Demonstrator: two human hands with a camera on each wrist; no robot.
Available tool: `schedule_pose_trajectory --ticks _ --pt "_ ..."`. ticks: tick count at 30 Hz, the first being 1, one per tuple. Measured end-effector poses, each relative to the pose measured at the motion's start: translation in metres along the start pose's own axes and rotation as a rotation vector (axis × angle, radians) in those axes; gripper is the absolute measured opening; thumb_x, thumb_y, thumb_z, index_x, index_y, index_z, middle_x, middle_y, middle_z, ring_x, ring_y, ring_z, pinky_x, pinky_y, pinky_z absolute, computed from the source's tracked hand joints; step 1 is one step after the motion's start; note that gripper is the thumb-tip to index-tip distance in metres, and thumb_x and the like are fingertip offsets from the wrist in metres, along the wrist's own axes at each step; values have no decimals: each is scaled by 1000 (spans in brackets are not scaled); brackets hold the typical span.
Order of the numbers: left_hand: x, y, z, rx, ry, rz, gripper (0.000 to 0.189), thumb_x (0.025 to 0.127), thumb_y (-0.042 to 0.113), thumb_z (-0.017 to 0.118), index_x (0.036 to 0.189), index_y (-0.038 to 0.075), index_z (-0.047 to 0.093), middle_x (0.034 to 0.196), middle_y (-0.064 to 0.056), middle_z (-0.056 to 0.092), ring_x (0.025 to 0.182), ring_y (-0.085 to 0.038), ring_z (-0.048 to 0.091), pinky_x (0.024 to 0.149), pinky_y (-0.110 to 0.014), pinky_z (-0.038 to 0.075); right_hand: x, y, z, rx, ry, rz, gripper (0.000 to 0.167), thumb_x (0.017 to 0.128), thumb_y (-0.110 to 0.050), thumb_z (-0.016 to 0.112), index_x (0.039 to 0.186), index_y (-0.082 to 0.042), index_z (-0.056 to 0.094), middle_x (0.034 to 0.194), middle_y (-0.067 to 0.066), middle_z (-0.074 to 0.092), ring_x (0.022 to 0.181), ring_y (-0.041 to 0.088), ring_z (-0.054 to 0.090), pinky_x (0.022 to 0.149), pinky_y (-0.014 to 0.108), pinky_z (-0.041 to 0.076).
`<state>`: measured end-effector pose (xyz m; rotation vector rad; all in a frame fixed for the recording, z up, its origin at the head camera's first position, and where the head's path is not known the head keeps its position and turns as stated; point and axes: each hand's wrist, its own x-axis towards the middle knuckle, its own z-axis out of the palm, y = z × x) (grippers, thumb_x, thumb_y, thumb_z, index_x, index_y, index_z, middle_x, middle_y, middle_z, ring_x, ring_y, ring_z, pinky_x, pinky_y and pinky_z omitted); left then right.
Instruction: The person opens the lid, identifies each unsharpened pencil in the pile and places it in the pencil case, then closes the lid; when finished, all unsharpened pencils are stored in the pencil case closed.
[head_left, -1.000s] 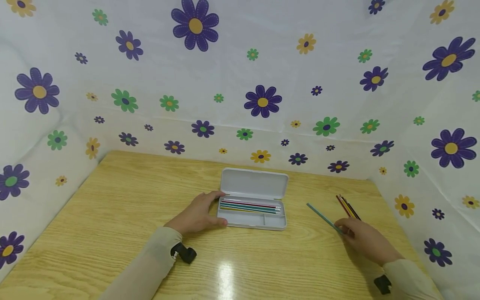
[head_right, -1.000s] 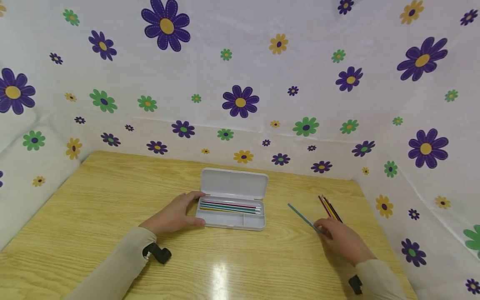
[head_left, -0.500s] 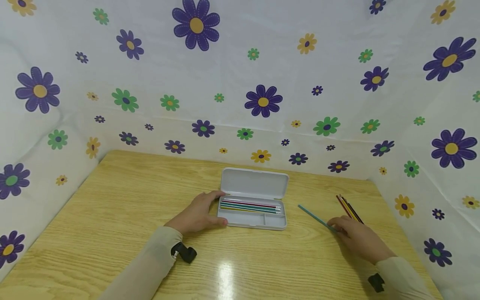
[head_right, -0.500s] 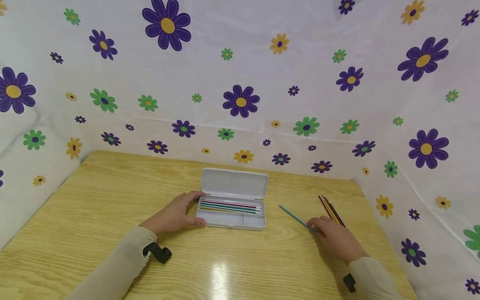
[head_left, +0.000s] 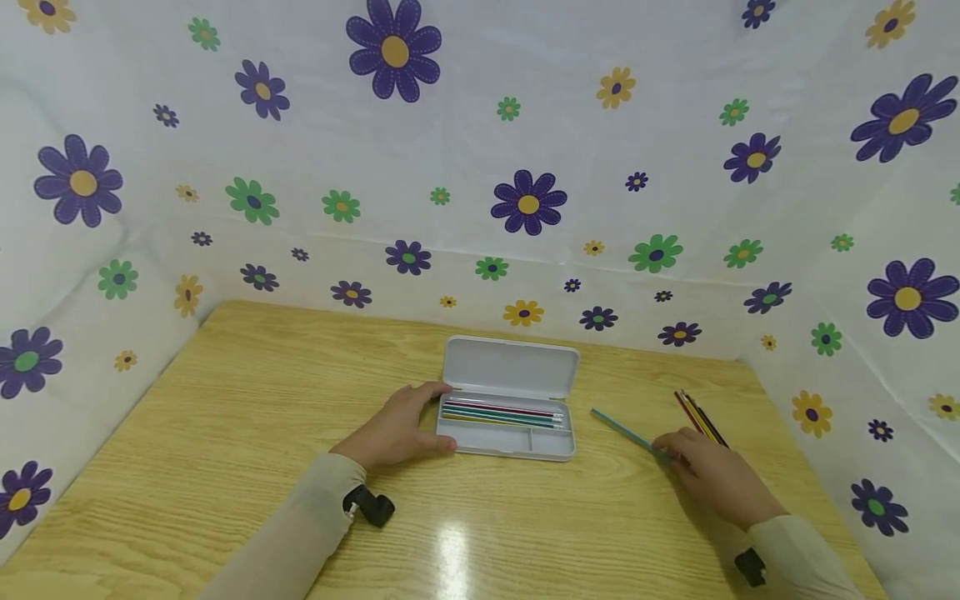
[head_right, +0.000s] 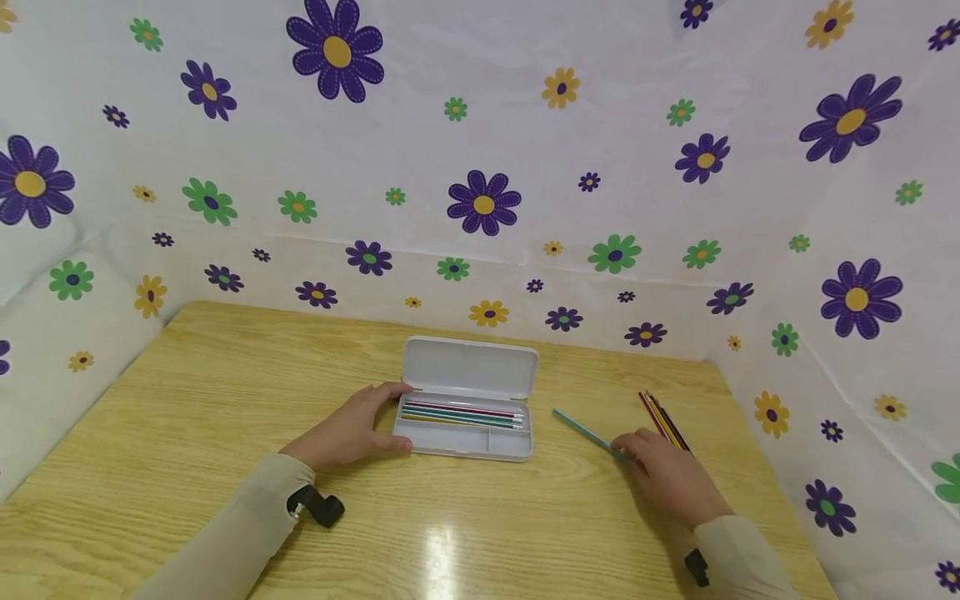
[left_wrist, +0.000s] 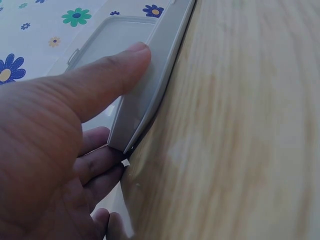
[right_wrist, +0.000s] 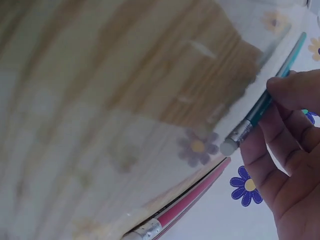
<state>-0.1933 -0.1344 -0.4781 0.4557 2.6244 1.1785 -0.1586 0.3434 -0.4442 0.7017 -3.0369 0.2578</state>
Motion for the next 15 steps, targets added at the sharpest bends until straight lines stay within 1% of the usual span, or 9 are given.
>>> schedule_pose_trajectory --ticks 4,8,12,15 --pt "0 -1 0 2 -1 -6 92 80 50 88 155 19 44 158 -12 45 152 -43 27 120 -62 28 0 -2 -3 -2 53 -30 31 91 2 74 118 -13 70 102 -5 67 89 14 66 74 39 57" --pt "1 -1 0 -1 -1 -5 92 80 50 88 155 20 44 158 -12 45 153 -46 22 121 -64 24 1 -5 -5 -16 106 -89 33 91 2 74 119 -14 69 107 -4 68 93 17 68 76 41 59" --pt "1 -1 1 -7 0 -6 92 80 50 88 155 19 45 158 -12 45 153 -46 22 121 -64 24 5 -11 -7 -29 160 -149 34 90 3 75 119 -14 70 110 -4 69 95 17 68 76 40 59" --pt "1 -1 1 -11 1 -11 92 80 50 88 155 19 45 157 -12 46 153 -45 24 121 -63 25 10 -17 -7 -31 197 -173 34 89 4 76 118 -13 70 111 -3 69 96 16 68 77 39 60"
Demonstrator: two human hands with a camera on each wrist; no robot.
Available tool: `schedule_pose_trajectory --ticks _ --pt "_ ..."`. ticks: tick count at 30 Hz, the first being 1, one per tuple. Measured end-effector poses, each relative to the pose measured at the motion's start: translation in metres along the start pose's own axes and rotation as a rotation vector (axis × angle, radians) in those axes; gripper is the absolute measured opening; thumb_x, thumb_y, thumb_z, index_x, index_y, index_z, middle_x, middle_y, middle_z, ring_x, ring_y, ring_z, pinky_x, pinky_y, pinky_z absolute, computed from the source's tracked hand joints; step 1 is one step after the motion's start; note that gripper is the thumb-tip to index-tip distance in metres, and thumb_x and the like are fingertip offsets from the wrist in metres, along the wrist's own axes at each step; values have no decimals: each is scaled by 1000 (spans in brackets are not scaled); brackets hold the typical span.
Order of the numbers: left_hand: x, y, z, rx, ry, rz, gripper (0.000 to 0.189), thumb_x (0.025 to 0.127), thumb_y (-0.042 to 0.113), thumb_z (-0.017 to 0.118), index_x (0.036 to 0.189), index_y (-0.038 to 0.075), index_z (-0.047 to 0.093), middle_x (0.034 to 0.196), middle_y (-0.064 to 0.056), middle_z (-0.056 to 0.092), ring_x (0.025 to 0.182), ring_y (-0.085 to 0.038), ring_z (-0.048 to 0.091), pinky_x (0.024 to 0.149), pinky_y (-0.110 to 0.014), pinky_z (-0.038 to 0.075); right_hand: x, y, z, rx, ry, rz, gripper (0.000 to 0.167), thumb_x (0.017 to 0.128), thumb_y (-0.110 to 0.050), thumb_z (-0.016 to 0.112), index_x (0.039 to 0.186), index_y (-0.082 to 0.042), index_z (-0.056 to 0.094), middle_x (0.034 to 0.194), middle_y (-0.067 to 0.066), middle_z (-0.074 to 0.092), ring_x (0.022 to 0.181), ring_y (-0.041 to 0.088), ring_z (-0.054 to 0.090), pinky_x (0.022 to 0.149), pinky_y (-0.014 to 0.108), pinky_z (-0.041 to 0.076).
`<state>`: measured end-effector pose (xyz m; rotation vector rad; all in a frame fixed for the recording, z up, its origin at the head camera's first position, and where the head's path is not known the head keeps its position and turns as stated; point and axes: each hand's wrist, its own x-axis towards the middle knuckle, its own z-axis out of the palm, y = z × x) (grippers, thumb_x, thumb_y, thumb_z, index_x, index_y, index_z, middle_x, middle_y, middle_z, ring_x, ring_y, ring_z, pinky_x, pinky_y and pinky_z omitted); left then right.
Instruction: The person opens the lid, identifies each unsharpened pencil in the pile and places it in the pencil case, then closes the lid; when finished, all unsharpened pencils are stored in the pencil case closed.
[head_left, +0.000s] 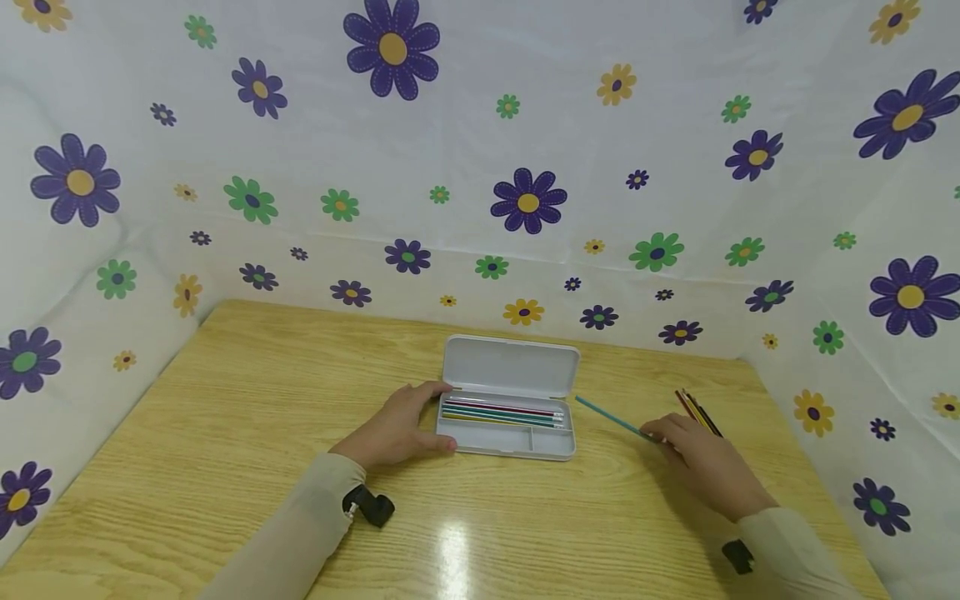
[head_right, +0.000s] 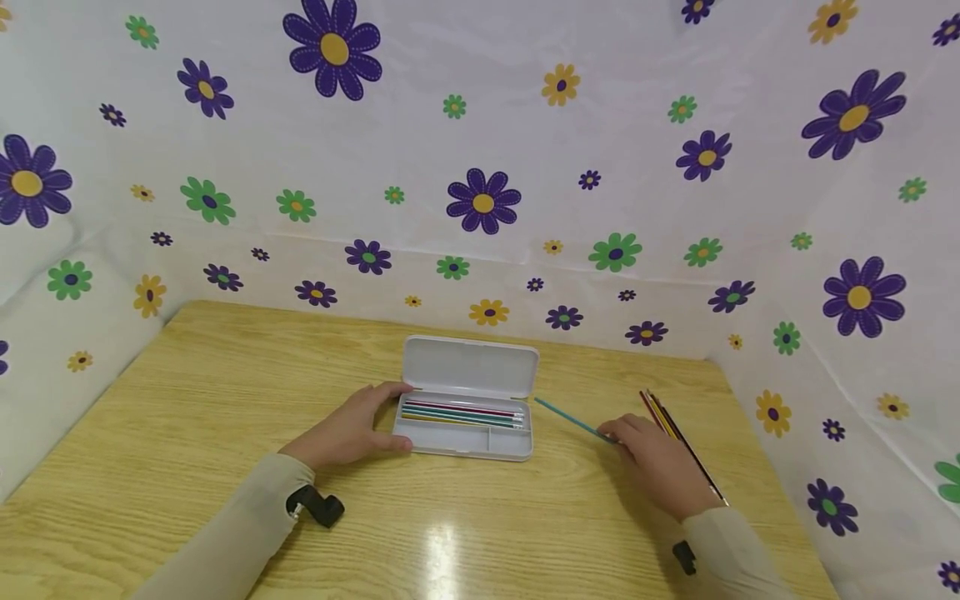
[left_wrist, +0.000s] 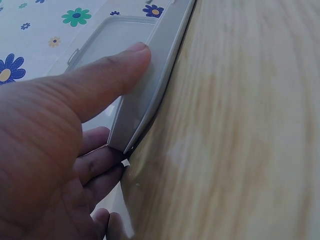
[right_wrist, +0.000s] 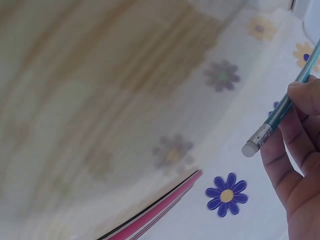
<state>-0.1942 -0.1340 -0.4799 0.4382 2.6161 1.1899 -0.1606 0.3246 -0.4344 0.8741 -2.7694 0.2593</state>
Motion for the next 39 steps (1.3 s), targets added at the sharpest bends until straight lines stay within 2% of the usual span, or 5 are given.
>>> schedule_pose_trajectory --ticks 6,11,18,27,39 --pt "0 1 0 5 2 -7 92 80 49 88 155 19 45 156 -12 47 150 -41 32 119 -60 30 15 -9 6 14 72 -58 36 85 8 78 114 -12 71 108 -4 69 95 14 68 76 36 60" --pt "-1 2 0 7 5 -6 91 80 48 88 155 19 44 154 -11 48 146 -37 38 118 -57 34 31 -19 11 41 113 -101 34 85 9 78 112 -11 71 106 -4 69 97 17 68 77 36 61" --pt "-2 4 -2 13 4 -10 92 81 48 88 156 19 44 156 -11 47 148 -38 35 119 -58 32 57 -39 16 52 33 -71 26 92 1 74 115 -11 72 109 -2 69 102 18 68 82 38 60" --pt "-1 4 -2 12 1 -11 90 80 48 88 155 20 45 158 -11 45 153 -46 22 121 -64 23 90 -69 28 74 -33 -79 25 94 -3 74 117 -12 74 115 1 70 106 19 67 90 38 59" --pt "-2 5 -2 10 0 -10 90 80 48 88 154 20 45 158 -11 46 153 -46 22 120 -65 24 110 -85 45 110 -123 -100 20 96 -4 72 112 -16 75 109 -5 69 99 10 65 89 33 58"
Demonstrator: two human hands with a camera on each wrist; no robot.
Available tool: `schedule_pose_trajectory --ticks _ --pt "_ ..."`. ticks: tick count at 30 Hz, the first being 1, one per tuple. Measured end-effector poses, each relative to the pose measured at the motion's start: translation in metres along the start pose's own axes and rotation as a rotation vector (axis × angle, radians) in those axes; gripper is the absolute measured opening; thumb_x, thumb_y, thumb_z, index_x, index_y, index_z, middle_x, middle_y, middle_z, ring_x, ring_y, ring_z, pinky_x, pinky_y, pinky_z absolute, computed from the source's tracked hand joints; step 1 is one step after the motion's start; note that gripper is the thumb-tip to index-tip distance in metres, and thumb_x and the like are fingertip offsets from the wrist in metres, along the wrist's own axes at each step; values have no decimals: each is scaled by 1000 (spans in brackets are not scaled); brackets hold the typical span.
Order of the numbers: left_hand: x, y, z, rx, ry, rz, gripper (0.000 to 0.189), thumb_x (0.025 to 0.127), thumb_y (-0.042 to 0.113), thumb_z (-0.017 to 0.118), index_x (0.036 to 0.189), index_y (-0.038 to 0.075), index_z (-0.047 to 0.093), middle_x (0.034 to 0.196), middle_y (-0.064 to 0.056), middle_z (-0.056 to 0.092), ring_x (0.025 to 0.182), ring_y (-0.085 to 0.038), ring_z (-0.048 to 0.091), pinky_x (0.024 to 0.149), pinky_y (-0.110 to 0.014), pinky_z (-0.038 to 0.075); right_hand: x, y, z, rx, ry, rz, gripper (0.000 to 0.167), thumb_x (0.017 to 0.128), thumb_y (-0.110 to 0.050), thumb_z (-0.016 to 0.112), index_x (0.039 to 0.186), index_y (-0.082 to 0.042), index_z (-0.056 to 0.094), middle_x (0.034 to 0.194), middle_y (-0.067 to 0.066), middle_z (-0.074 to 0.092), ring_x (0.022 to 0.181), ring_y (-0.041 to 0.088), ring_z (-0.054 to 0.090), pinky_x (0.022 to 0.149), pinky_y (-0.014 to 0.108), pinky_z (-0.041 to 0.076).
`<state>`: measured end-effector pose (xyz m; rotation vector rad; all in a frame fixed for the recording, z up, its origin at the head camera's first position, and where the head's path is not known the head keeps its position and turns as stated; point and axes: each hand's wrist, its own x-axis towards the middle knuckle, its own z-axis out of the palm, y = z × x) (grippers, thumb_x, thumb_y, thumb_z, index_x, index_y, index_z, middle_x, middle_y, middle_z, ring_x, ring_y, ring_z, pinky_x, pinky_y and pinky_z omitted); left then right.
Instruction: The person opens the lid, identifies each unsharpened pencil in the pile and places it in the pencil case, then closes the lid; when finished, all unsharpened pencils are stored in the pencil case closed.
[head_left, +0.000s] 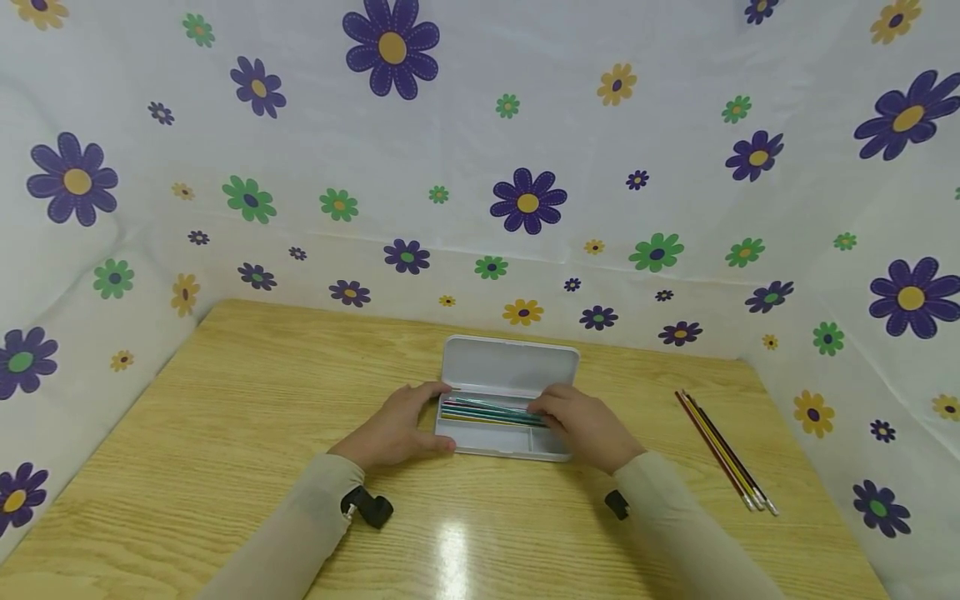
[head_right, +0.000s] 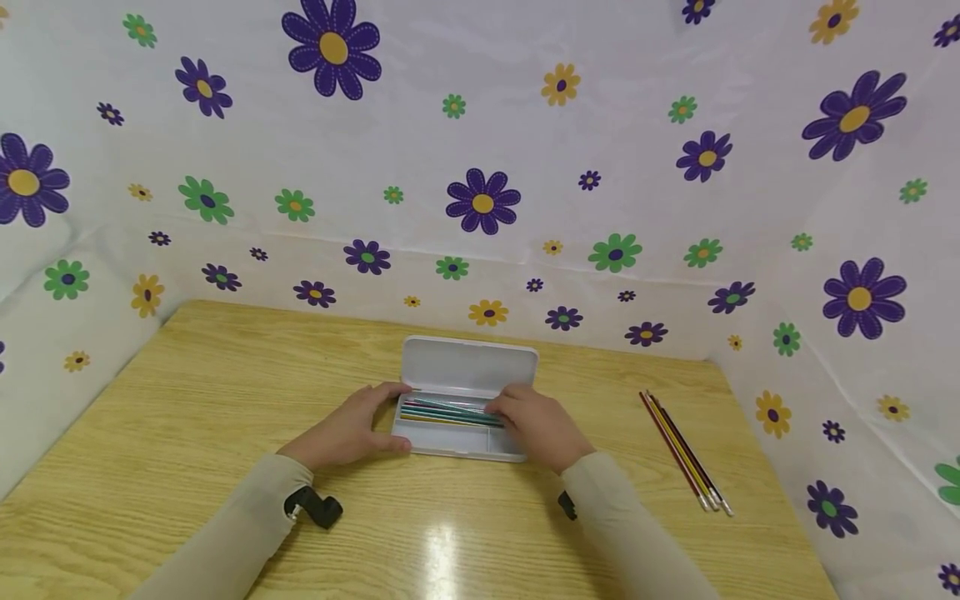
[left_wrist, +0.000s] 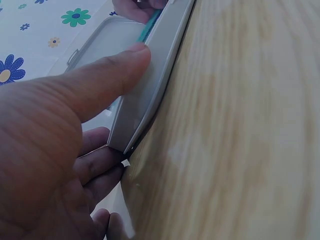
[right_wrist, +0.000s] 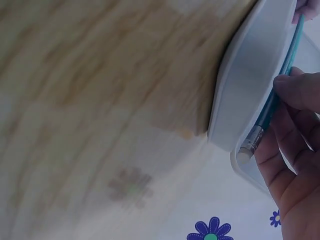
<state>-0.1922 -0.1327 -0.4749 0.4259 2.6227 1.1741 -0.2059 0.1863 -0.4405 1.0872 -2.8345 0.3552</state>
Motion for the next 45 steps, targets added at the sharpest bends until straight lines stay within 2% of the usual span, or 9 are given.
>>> schedule_pose_trajectory --ticks 4,9,19,28,35,45 --pt "0 0 0 5 4 6 89 80 47 89 153 19 46 158 -11 47 153 -47 23 121 -65 23 4 -1 3 2 -17 -7 17 97 -6 72 109 -16 75 104 -6 68 94 9 65 86 33 59" --pt "0 -1 0 11 7 7 90 79 48 89 153 20 46 157 -10 48 152 -44 27 120 -63 27 7 -1 5 4 -26 -7 16 97 -7 71 110 -17 75 105 -7 68 97 9 65 88 33 58" --pt "1 -1 0 20 19 19 91 78 50 89 153 18 47 149 -6 53 138 -32 44 115 -53 38 16 -8 4 17 -40 -23 16 98 -8 71 110 -17 77 105 -7 69 97 9 65 87 33 59" --pt "0 1 -1 14 16 20 92 78 49 90 153 17 47 150 -7 53 138 -33 44 115 -53 38 20 -7 4 26 -53 -36 17 98 -7 70 111 -16 77 104 -6 68 96 9 65 87 33 58" --pt "0 1 -1 22 17 25 91 78 48 89 152 17 48 150 -7 53 140 -34 43 116 -54 37 20 -7 4 13 -57 -14 19 97 -7 72 112 -16 77 105 -6 68 97 10 65 88 34 58" --pt "0 2 -1 7 16 12 91 78 47 90 153 16 47 152 -8 52 142 -36 41 117 -55 36 7 -4 -5 -13 -64 19 22 95 -12 76 116 -17 76 107 -7 67 95 8 63 86 32 58"
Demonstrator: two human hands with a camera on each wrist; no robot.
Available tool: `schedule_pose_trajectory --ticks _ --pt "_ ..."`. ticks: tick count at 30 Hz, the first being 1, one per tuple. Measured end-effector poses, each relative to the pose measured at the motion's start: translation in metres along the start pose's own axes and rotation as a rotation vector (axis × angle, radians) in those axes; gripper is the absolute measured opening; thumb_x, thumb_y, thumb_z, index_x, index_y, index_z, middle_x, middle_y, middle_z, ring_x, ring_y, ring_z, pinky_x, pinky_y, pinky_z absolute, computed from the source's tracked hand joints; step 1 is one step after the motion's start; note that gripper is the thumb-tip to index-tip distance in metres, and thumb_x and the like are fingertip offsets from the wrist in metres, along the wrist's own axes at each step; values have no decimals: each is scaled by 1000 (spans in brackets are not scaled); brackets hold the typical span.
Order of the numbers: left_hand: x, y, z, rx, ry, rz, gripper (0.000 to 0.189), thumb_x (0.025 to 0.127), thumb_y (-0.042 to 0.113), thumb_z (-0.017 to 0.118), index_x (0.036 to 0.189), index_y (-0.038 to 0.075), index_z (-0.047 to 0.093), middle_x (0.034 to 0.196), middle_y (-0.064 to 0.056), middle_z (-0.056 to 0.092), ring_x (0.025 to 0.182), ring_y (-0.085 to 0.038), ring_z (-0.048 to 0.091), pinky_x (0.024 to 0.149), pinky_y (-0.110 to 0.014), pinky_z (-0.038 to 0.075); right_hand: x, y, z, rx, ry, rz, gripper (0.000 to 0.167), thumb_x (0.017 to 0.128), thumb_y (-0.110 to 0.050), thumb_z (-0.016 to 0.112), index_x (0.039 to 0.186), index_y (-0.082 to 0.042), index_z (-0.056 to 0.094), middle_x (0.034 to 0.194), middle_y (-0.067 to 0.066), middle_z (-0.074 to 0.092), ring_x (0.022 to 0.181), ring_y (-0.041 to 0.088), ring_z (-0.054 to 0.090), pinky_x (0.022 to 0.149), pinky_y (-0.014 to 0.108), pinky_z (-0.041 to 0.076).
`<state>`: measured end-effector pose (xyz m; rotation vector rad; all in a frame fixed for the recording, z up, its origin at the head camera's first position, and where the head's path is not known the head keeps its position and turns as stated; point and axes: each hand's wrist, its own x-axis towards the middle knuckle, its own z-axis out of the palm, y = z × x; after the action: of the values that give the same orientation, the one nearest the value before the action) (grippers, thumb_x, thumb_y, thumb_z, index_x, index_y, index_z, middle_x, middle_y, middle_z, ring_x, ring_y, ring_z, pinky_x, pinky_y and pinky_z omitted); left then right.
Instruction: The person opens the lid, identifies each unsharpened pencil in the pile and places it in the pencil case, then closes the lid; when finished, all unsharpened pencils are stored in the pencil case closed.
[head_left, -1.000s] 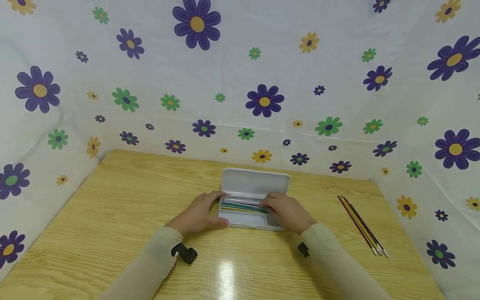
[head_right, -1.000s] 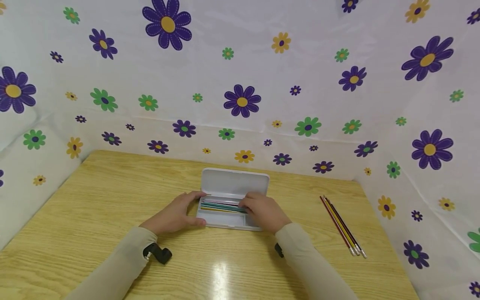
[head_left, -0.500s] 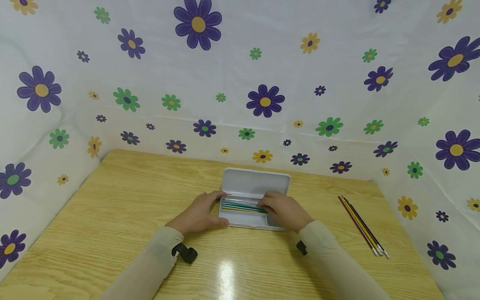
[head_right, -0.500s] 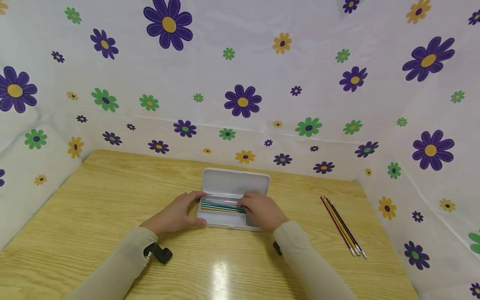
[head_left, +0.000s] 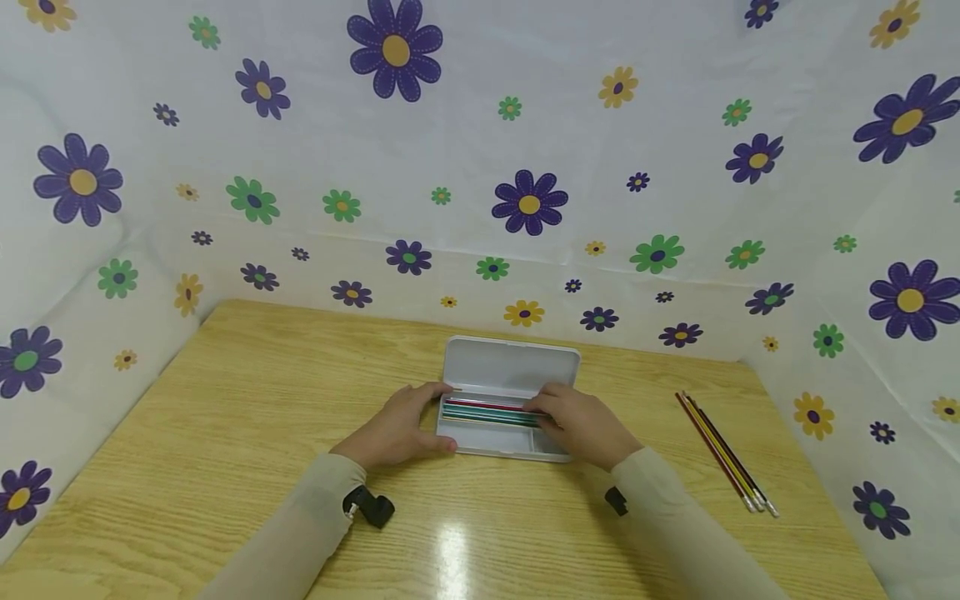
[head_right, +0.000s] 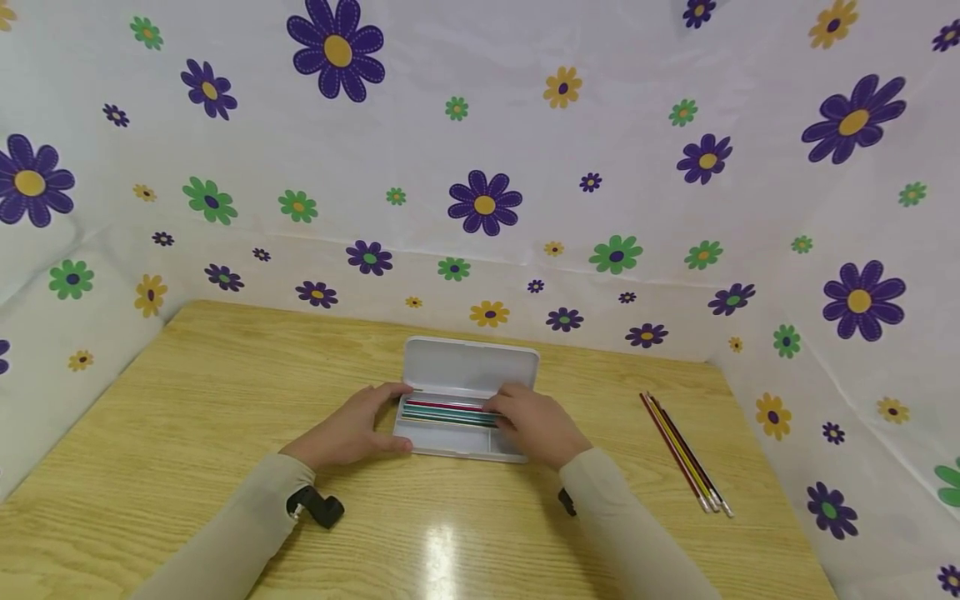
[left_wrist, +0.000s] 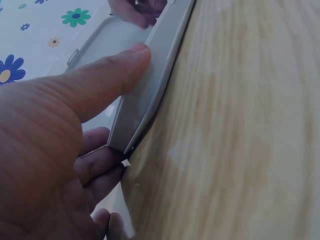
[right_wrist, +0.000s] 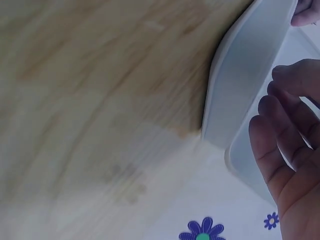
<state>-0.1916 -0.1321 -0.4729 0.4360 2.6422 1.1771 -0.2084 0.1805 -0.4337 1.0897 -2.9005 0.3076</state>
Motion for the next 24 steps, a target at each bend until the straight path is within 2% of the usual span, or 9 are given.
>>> schedule_pose_trajectory --ticks 6,11,17,22,24 --pt "-1 0 -1 -10 1 -1 91 79 46 90 153 16 47 152 -8 52 142 -36 42 117 -55 36 -24 11 -6 -66 26 -16 25 95 -12 76 119 -16 74 114 -3 68 104 13 66 89 34 59" --pt "-2 -1 -4 -5 3 5 91 79 47 89 153 16 47 152 -9 52 141 -35 42 117 -55 36 -54 28 -13 -94 76 -22 26 93 -7 76 118 -12 72 113 -1 68 102 16 68 83 35 60" --pt "-2 -1 -4 -7 1 5 91 79 46 89 154 16 46 152 -9 52 141 -36 42 117 -55 36 -98 53 -25 -35 50 162 26 93 -9 76 119 -10 72 112 0 67 97 17 68 79 37 60" --pt "-1 -2 -3 -7 -2 17 92 79 46 89 154 15 46 153 -11 51 144 -38 40 118 -56 34 -144 80 -31 48 7 360 30 95 -12 73 124 -7 68 116 6 67 98 27 68 75 45 60" --pt "-1 -2 -2 -9 -4 20 92 79 46 89 154 15 46 153 -11 51 146 -39 38 118 -57 33 -159 90 -33 60 -13 423 30 97 -13 72 125 -5 66 111 6 66 91 24 66 70 42 58"
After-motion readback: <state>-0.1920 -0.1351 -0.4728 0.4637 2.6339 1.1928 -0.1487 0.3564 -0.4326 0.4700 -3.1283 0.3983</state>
